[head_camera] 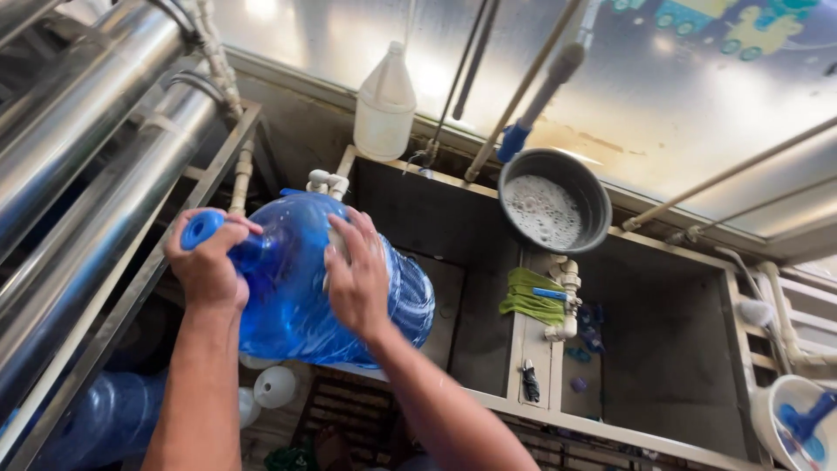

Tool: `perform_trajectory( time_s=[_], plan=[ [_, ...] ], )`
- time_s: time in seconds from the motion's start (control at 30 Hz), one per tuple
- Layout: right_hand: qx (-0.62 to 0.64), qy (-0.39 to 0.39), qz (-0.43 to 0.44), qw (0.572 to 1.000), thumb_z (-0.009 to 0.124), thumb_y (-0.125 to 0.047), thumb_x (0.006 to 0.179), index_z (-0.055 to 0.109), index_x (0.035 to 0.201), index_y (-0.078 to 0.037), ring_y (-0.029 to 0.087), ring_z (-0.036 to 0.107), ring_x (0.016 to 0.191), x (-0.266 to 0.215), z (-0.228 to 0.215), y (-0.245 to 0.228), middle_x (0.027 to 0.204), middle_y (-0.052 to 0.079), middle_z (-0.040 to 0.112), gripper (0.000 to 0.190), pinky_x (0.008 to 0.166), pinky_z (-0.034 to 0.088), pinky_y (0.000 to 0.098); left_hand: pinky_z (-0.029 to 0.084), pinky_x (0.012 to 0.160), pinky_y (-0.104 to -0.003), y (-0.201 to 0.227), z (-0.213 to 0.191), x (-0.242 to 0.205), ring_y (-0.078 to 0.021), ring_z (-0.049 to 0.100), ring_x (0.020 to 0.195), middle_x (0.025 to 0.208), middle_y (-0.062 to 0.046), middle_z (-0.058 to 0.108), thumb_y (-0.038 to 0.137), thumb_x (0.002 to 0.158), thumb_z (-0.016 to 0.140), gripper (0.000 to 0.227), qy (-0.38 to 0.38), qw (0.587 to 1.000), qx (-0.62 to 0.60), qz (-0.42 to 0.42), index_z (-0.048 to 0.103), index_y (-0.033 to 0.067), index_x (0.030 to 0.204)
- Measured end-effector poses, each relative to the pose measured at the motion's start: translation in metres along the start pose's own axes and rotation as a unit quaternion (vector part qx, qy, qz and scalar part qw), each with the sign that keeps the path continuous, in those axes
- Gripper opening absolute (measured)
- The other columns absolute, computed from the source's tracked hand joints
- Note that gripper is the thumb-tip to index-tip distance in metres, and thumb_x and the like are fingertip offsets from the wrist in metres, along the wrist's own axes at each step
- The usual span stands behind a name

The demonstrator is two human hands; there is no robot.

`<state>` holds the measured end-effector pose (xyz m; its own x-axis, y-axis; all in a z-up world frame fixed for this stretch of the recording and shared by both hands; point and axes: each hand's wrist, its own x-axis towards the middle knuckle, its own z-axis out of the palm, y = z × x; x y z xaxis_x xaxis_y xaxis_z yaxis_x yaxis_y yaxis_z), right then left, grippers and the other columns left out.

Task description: The person picks up large blue water jugs and scrubs their exterior surfaces with a soapy cloth at a stainless steel sink. They rinse the jugs under running water and place them into the sink basin or on the floor among other jugs.

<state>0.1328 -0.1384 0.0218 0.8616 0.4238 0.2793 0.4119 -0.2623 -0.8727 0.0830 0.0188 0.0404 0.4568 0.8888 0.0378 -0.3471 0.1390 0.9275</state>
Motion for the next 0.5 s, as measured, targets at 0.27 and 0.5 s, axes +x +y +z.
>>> perform_trajectory(
  time_s=[0.27, 0.5],
  plan=[
    [-0.017, -0.029, 0.211, 0.977, 0.036, -0.042, 0.100, 0.067, 0.133, -0.015, 0.026, 0.062, 0.127, 0.001, -0.016, 0.220, 0.136, 0.009, 0.068, 0.053, 0.105, 0.043, 0.0356, 0.060, 0.084, -0.035, -0.020, -0.008, -0.022, -0.0241, 0.068, 0.073, 0.079, -0.015, 0.064, -0.004, 0.068, 0.064, 0.028, -0.132, 0.989, 0.002, 0.067, 0.055, 0.0055, 0.093],
    [0.265, 0.295, 0.391, 0.830, 0.031, -0.040, 0.102, 0.045, 0.154, -0.017, 0.022, 0.059, 0.131, -0.088, 0.014, 0.093, 0.146, 0.012, 0.061, 0.059, 0.112, 0.047, 0.0332, 0.051, 0.065, -0.022, -0.023, 0.068, -0.054, -0.0075, 0.057, 0.065, 0.078, 0.001, 0.066, 0.000, 0.067, 0.076, 0.033, -0.087, 0.979, 0.169, 0.068, 0.058, 0.0102, 0.093]
  ],
)
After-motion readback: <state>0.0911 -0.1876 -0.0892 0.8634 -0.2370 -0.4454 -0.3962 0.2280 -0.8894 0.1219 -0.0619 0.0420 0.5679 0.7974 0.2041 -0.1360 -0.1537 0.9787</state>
